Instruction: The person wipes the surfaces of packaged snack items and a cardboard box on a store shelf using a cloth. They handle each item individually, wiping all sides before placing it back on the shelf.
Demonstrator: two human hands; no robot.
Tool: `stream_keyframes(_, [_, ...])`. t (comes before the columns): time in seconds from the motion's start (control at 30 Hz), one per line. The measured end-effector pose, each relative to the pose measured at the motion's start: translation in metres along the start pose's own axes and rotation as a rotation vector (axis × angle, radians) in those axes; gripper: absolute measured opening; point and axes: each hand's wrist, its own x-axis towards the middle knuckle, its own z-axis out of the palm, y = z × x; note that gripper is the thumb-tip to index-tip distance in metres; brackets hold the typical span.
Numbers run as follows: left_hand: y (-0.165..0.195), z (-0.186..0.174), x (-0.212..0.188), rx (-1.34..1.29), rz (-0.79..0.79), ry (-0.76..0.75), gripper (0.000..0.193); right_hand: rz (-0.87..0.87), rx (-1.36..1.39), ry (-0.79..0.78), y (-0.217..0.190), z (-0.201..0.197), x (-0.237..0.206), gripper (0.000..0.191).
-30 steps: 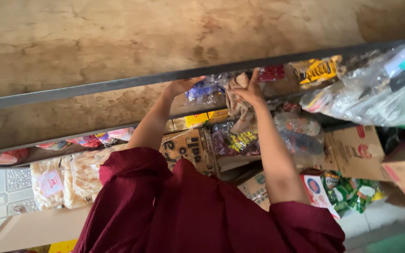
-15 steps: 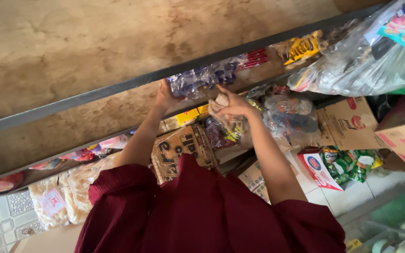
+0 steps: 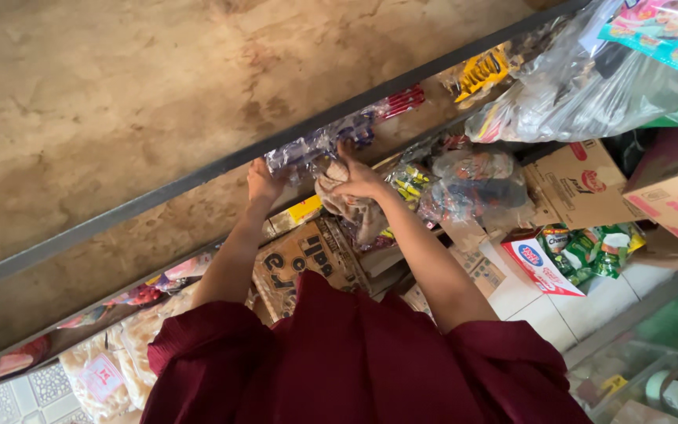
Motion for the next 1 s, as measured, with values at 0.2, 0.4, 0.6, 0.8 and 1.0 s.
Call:
stream_keyframes(0.2, [0.003,-0.003,0.009,0.013,0.092,0.024,0.076,0.068,-0.021,0.0,-0.008,-0.006,0.011,0.137])
stream_keyframes(0.4, [0.006,-0.004,0.008,-0.007,0.186,0.077,0.09,0.132,0.097,0.077,-0.013,-0.009,-0.006,0.124])
stream_keyframes(0.6, [0.012,0.01,-0.023,-0.312,0.167,0.206,0.114,0.231,0.288,0.311,-0.019,0.019,-0.041,0.093])
stream_keyframes(0.8, [0.004,0.016,-0.04,-0.423,0.079,0.252,0.107,0.357,0.413,0.207,-0.028,0.095,-0.076,0.077])
stream_keyframes(1.0, [0.01,0.003,-0.061,-0.362,0.399,0.469,0.094,0.344,0.157,-0.009,-0.023,0.133,-0.096,0.061])
